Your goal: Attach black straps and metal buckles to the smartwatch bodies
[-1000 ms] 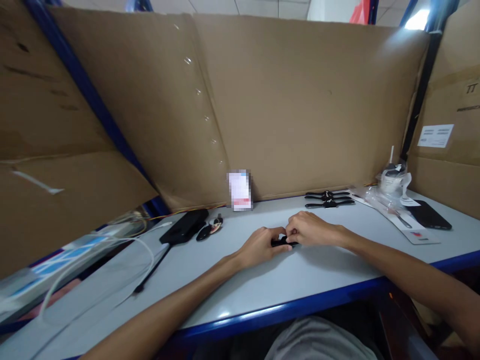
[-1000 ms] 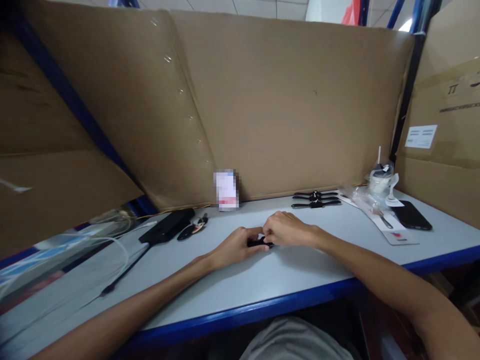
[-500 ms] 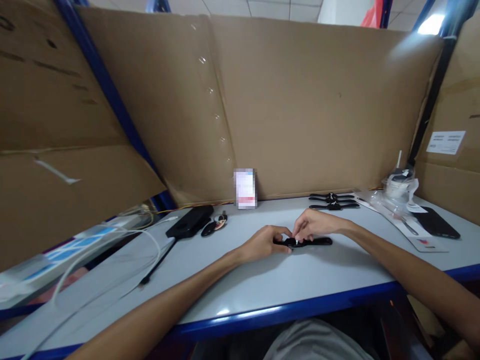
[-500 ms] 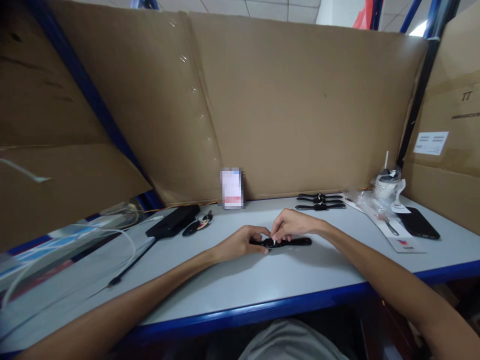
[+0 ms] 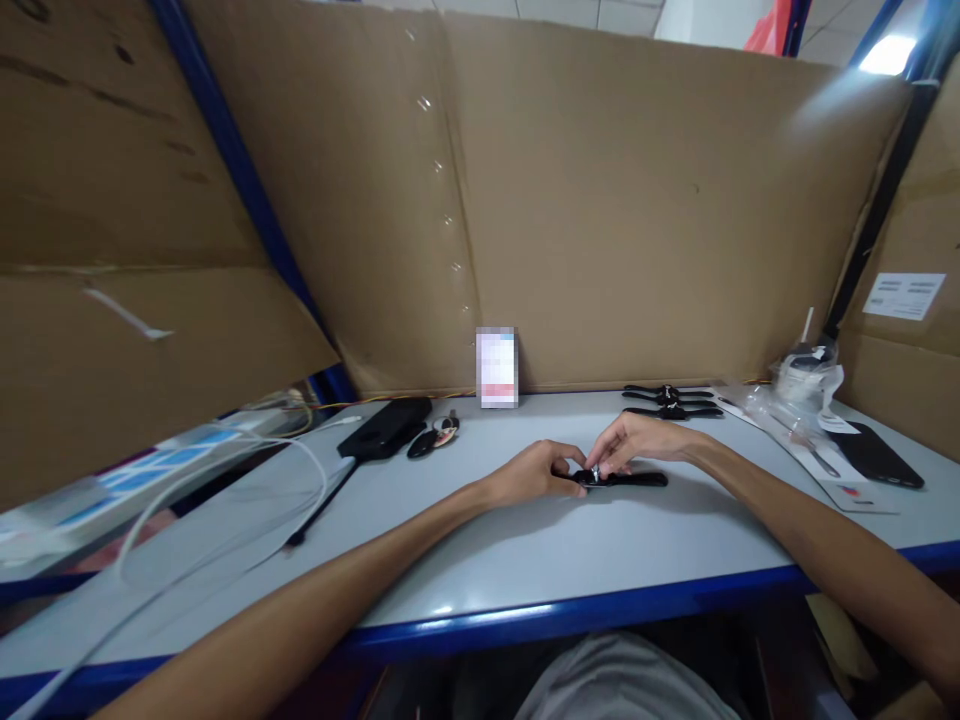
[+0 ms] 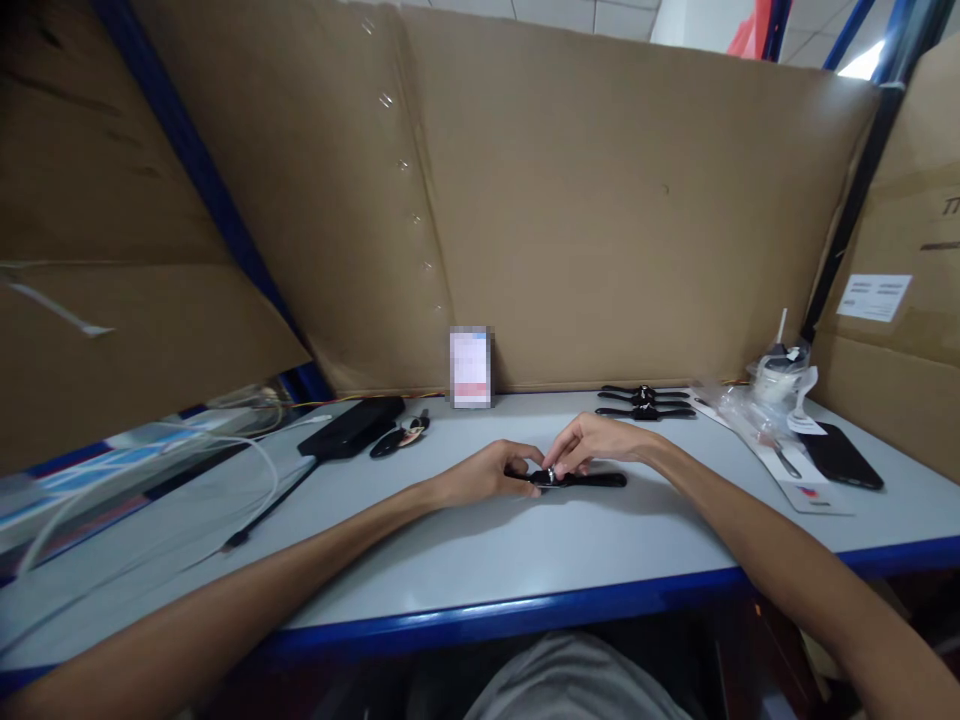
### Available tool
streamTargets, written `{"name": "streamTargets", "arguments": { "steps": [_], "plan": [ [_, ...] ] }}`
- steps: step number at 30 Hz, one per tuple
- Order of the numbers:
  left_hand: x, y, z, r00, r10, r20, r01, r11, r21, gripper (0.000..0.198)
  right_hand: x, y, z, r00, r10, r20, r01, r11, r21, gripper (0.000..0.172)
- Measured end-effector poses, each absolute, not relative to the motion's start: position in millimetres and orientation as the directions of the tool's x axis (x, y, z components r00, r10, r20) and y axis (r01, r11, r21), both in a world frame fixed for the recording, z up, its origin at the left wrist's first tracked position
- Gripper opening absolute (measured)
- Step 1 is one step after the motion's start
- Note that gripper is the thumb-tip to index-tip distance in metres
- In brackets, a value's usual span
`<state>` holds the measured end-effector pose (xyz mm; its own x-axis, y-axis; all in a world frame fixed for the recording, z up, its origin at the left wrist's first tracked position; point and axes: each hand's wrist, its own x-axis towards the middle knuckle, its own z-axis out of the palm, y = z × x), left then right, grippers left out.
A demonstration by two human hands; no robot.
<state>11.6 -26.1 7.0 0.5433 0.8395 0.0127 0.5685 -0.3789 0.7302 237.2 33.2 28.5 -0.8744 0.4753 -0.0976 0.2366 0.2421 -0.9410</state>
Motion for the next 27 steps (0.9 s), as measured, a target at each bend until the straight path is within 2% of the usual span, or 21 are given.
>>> {"name": "streamTargets", "arguments": {
  "steps": [5, 14, 23, 27],
  "plan": [
    [11.0, -25.7, 6.5, 0.553, 0.833, 0.010, 0.562, -0.382, 0.733, 0.049, 237.3, 34.9, 26.4, -0.859, 0.500, -0.113, 0.259, 0.234, -0.937, 0.026],
    [11.2, -24.5, 4.0, 0.540, 0.842, 0.023, 0.576, -0.389, 0.719, 0.047, 220.4, 19.2, 22.6, -0.743, 0.661, -0.102, 0.336, 0.236, -0.912, 0.019],
    [10.8, -24.9, 5.6, 0.556, 0.831, 0.023, 0.579, -0.408, 0.706, 0.043, 223.5, 22.7, 23.6, -0.787, 0.591, -0.175, 0.307, 0.130, -0.943, 0.017],
    [11.7, -26.7, 7.5, 0.556, 0.831, 0.026, 0.583, -0.412, 0.700, 0.043, 220.5, 22.9, 20.6, -0.752, 0.626, -0.207, 0.342, 0.102, -0.934, 0.009]
  ]
}}
